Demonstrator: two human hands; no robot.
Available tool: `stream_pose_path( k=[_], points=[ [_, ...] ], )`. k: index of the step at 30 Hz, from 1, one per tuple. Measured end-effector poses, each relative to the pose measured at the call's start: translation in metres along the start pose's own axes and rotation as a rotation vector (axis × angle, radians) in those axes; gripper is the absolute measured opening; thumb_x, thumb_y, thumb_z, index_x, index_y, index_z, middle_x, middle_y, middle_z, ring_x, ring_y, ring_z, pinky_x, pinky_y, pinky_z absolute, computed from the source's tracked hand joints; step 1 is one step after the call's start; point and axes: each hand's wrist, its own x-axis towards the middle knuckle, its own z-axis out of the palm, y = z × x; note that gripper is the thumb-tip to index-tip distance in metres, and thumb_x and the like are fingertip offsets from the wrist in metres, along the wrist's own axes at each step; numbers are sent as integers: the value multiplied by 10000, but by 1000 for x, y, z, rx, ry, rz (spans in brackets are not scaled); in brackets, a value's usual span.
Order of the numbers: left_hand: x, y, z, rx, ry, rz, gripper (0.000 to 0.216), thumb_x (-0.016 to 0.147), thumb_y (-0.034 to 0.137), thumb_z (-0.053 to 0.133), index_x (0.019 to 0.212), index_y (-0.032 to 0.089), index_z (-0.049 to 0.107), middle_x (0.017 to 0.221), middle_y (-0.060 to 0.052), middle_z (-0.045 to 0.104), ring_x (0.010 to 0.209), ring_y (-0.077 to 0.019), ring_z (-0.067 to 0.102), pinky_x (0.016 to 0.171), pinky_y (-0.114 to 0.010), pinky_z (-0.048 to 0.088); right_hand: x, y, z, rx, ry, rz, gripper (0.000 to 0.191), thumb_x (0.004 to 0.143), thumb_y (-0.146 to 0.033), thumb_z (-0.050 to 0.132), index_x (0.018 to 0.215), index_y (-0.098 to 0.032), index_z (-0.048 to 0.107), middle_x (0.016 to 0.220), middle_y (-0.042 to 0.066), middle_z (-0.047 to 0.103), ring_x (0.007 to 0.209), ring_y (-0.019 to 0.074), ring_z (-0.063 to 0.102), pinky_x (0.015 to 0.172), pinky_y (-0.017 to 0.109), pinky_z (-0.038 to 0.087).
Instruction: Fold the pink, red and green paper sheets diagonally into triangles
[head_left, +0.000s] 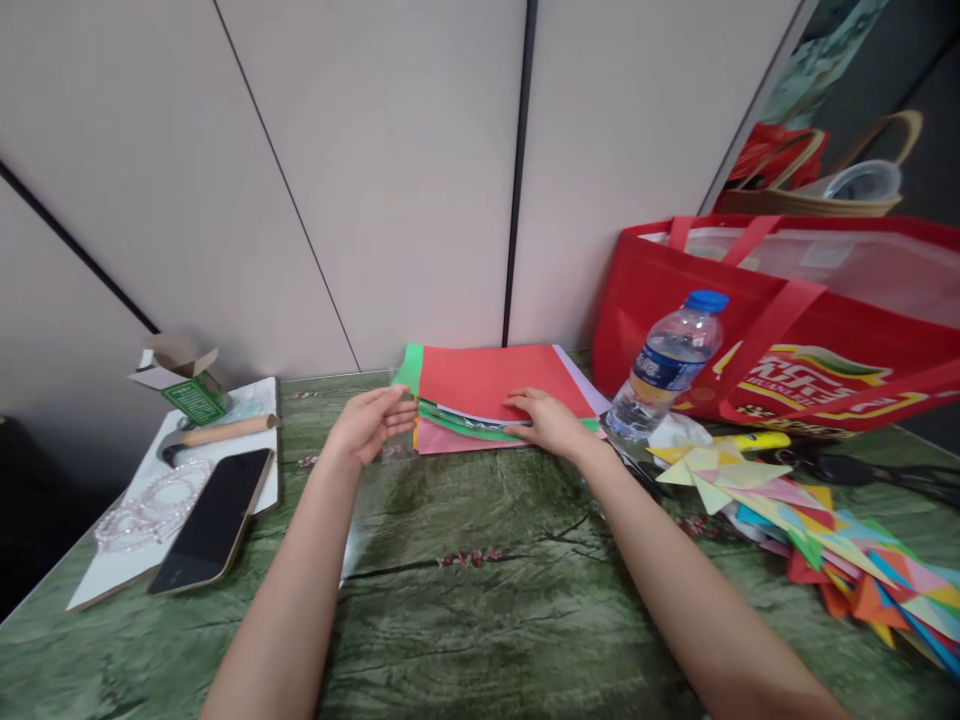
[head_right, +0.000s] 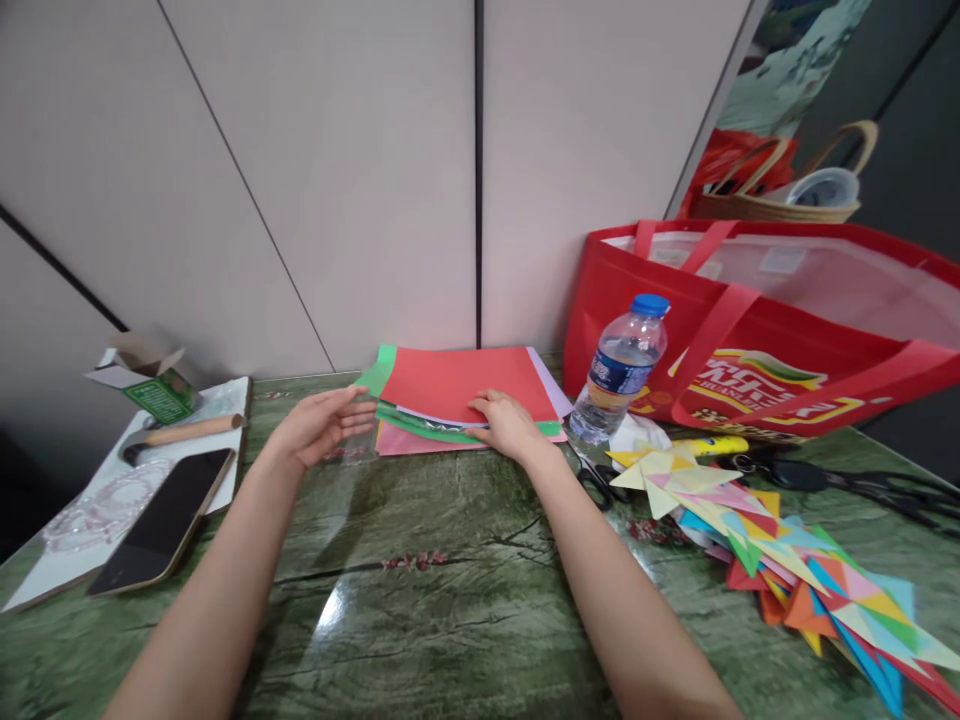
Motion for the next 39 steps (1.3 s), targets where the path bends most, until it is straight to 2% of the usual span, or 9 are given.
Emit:
stream_pose_path(
  k=[7, 15, 20, 24, 28, 31, 34, 36, 39],
  points=[
    [1, -2, 2, -140, -18, 74, 340, 806, 324, 628, 1092, 146, 582, 985, -104, 696, 910, -172, 658, 834, -340, 517, -1, -12, 0, -17, 125, -61, 208, 902, -286, 506, 1032, -187, 635, 1043, 96, 657, 1008, 201, 587, 851, 298, 431],
    [7, -15, 2, 20, 61, 169, 406, 724, 266, 684, 1105, 149, 606, 959, -79, 717, 980, -192, 636, 866, -322, 480, -1, -17, 0, 16, 286, 31, 228, 920, -212, 423, 1049, -170, 606, 999, 92, 679, 913, 206, 619, 764, 291, 451],
    [5, -15, 7, 89, 2, 192, 496, 773, 191, 605, 1258, 165, 507, 1135, -121, 668, 1064, -191, 612, 904, -332, 466, 0, -19, 3, 9, 284, -18, 336, 851, -60, 377, 853, -202, 682, 1182, 71, 631, 1072, 203, 576, 855, 307, 440],
    [7, -18, 13, 125, -37, 234, 673, 752, 65, 550, 1380, 211, 355, 1317, -130, 545, 1245, -174, 471, 969, -298, 407, 2, -13, 0, -40, 234, -7, 348, 815, -76, 435, 998, -235, 686, 1227, 68, 610, 1128, 230, 537, 946, 389, 392],
    [12, -25, 14, 184, -35, 308, 822, 723, 76, 587, 1436, 239, 212, 1398, -144, 453, 1265, -197, 449, 937, -300, 431, 1, -11, -6, -67, 192, 29, 395, 838, -85, 419, 1098, -272, 649, 1240, 67, 594, 1152, 242, 507, 957, 431, 358],
    [13, -27, 11, 347, 27, 300, 968, 657, 124, 685, 1452, 201, 139, 1363, -184, 480, 1215, -259, 499, 892, -337, 461, -1, -13, -10, -66, 176, 48, 341, 884, -163, 429, 1135, -285, 626, 1258, 75, 577, 1157, 255, 495, 974, 475, 326],
    [8, -27, 11, 756, 39, 237, 1143, 561, 192, 787, 1462, 169, 84, 1245, -211, 574, 1132, -326, 556, 867, -377, 457, -3, -15, -13, -80, 145, 35, 362, 847, -340, 560, 1206, -290, 571, 1299, 97, 536, 1184, 295, 464, 978, 536, 297],
    [4, -28, 13, 929, 8, 196, 1193, 497, 198, 824, 1457, 163, 116, 1149, -198, 633, 1060, -336, 598, 845, -368, 457, -4, -16, -15, -81, 101, 27, 480, 784, -408, 638, 1239, -290, 543, 1322, 108, 508, 1206, 314, 440, 971, 551, 301],
    [4, -29, 17, 965, -6, 204, 1128, 457, 139, 822, 1421, 186, 239, 1126, -161, 649, 1018, -307, 619, 828, -324, 459, -4, -18, -17, -87, 32, 24, 601, 710, -426, 710, 1266, -303, 519, 1350, 117, 474, 1229, 331, 416, 970, 572, 300]
  ],
)
